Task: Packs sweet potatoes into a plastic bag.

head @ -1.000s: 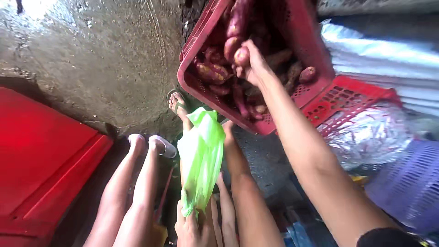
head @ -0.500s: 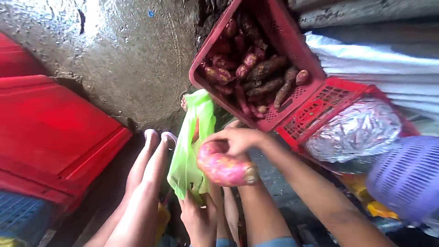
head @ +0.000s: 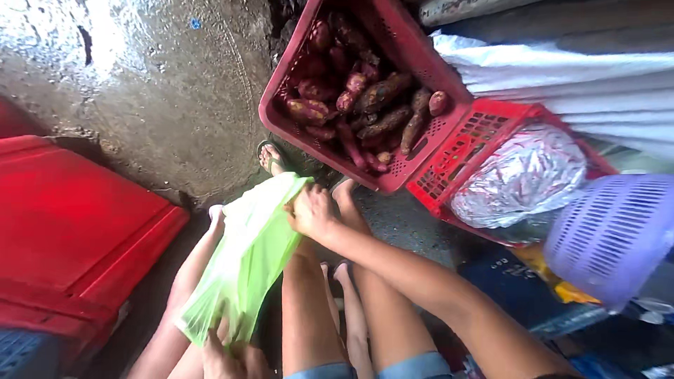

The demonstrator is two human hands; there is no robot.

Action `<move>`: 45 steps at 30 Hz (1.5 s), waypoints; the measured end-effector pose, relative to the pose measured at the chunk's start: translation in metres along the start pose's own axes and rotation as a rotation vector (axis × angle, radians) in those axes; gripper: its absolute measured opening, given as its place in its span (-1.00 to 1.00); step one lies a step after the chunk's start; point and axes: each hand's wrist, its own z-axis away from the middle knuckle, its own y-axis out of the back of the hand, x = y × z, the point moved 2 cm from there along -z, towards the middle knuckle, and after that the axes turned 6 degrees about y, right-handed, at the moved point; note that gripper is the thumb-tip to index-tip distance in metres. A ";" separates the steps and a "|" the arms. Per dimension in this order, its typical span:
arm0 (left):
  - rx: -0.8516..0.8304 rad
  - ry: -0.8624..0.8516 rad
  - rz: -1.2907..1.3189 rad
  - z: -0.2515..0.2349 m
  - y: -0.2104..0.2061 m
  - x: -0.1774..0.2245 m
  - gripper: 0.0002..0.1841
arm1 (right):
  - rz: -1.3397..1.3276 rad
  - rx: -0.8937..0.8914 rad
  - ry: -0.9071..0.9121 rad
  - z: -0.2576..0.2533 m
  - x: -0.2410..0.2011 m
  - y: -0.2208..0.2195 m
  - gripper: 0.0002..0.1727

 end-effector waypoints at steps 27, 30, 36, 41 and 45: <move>-0.927 0.242 0.818 -0.030 -0.064 -0.002 -0.60 | -0.233 0.593 0.107 -0.162 0.121 0.095 -0.12; -0.844 0.213 0.750 -0.019 -0.059 -0.011 -0.58 | -0.297 0.905 0.568 -0.075 0.127 0.098 -0.19; -0.608 0.007 0.740 -0.018 -0.042 0.000 -0.66 | -0.029 1.027 1.047 0.055 0.126 0.094 -0.41; -0.527 0.092 0.943 -0.029 -0.018 0.011 -0.51 | -0.095 0.647 0.889 0.103 0.088 0.104 -0.18; -0.458 0.138 1.006 -0.017 -0.013 0.023 -0.52 | -0.020 0.335 0.845 0.080 0.035 0.077 -0.20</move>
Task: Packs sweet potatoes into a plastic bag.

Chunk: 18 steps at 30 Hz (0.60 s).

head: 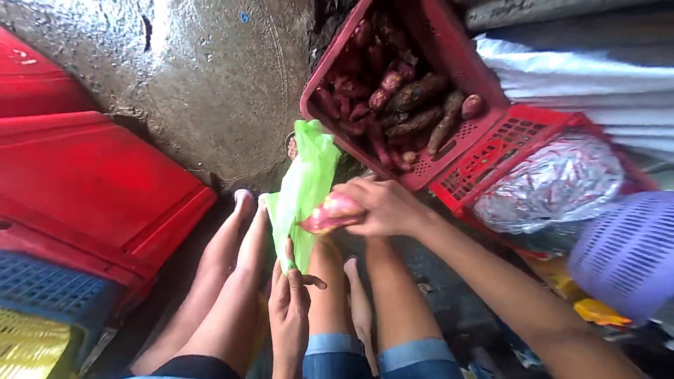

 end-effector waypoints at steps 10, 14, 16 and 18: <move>0.048 -0.082 0.302 -0.026 0.016 0.050 -0.46 | -0.073 -0.796 -0.650 -0.160 0.036 -0.063 -0.21; 0.015 -0.055 0.309 -0.035 0.022 0.051 -0.47 | 0.143 -0.757 -0.768 -0.137 0.022 -0.015 -0.37; -0.031 -0.029 0.317 -0.045 0.024 0.041 -0.46 | 0.121 -0.518 -0.829 -0.104 0.027 0.016 -0.50; -0.052 0.037 0.336 -0.057 0.021 0.031 -0.42 | 0.027 -0.214 -0.735 -0.069 0.061 0.051 -0.53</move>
